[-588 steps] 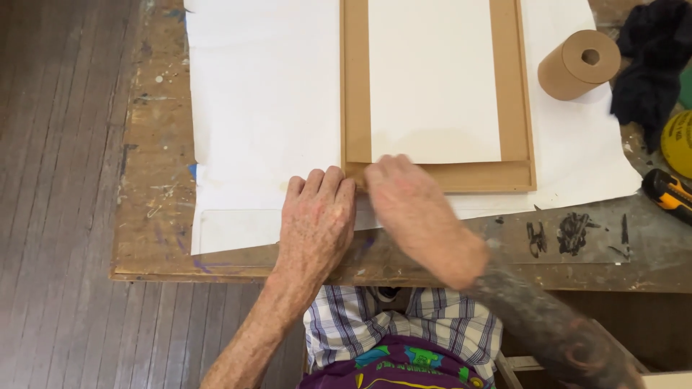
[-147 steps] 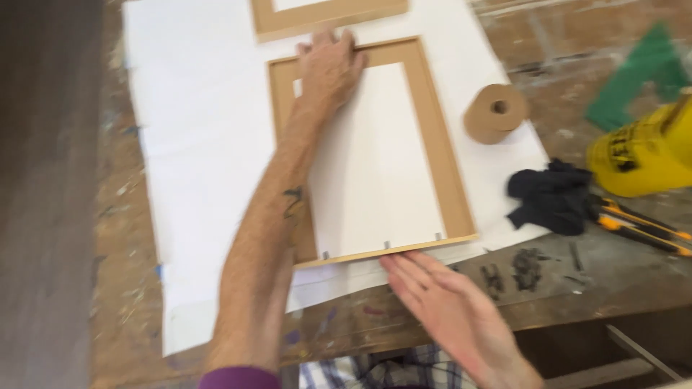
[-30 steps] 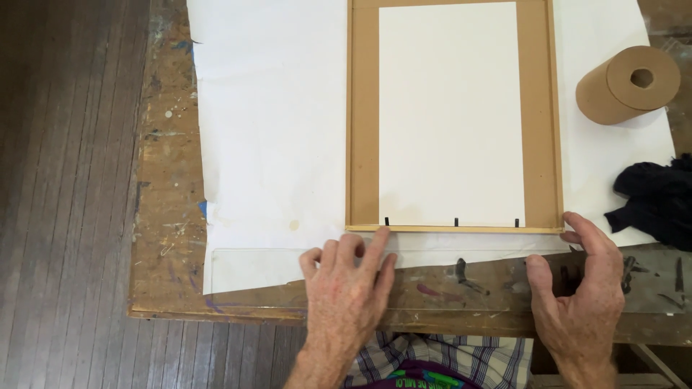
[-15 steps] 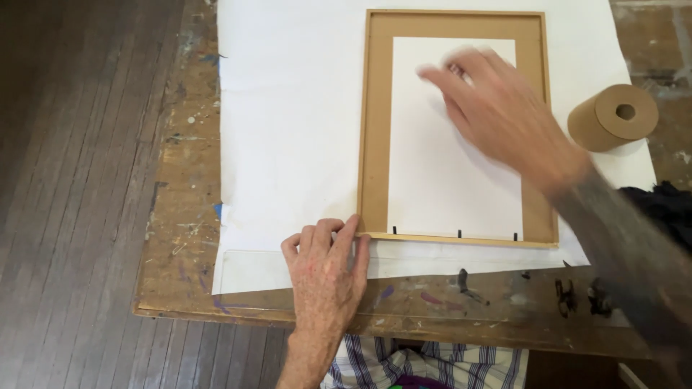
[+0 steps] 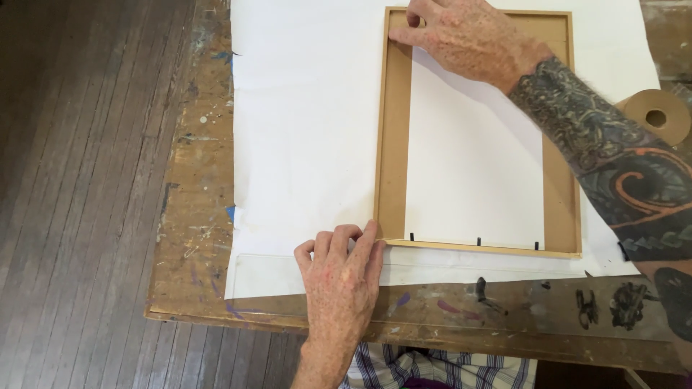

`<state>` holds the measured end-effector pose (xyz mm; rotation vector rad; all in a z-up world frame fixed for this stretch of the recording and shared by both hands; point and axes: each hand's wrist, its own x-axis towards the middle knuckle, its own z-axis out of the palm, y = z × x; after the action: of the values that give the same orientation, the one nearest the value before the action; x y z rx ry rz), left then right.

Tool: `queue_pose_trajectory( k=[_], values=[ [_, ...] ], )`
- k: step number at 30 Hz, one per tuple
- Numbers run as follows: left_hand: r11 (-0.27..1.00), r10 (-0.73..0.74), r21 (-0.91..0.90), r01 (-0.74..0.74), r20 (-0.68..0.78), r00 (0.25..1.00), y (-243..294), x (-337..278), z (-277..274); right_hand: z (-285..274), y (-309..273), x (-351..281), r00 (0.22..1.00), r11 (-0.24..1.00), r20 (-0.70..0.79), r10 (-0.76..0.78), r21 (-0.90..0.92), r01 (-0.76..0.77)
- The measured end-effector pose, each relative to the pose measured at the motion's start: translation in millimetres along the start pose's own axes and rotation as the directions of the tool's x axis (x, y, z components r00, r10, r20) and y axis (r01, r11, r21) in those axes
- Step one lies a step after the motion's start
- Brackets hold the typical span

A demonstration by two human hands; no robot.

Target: Sealing the back of a picture frame by applying and smoothing brown paper tape along the edges.

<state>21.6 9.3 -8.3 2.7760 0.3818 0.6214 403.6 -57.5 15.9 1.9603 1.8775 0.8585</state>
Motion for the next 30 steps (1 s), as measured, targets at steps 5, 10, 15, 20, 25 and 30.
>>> queue_pose_trajectory(
  k=[5,10,15,20,25,30],
  values=[
    [1.0,-0.007,0.01,0.007,0.013,1.0,1,3,-5,-21,25,-25,0.976,0.961,0.159,0.151,0.208,-0.182],
    [0.992,-0.011,-0.123,0.028,0.132,0.991,-8,12,-10,-22,50,-74,0.895,0.865,0.314,0.318,0.289,-0.409],
    [0.994,0.059,-0.094,-0.055,0.034,0.998,-1,25,-24,-32,79,-140,0.808,0.844,0.475,0.348,0.217,-0.491],
    [0.994,0.044,0.102,-0.043,-0.014,0.999,6,19,-6,-26,76,-146,0.667,0.604,0.576,0.473,0.339,-0.721],
    [0.994,0.035,0.103,-0.031,-0.039,0.999,4,15,1,-73,37,-92,0.232,-0.097,0.91,0.345,0.28,-0.955],
    [0.99,0.042,0.139,-0.024,-0.132,0.99,-4,12,14,0,-7,-90,0.081,-0.236,0.774,0.628,0.289,-0.928]
  ],
)
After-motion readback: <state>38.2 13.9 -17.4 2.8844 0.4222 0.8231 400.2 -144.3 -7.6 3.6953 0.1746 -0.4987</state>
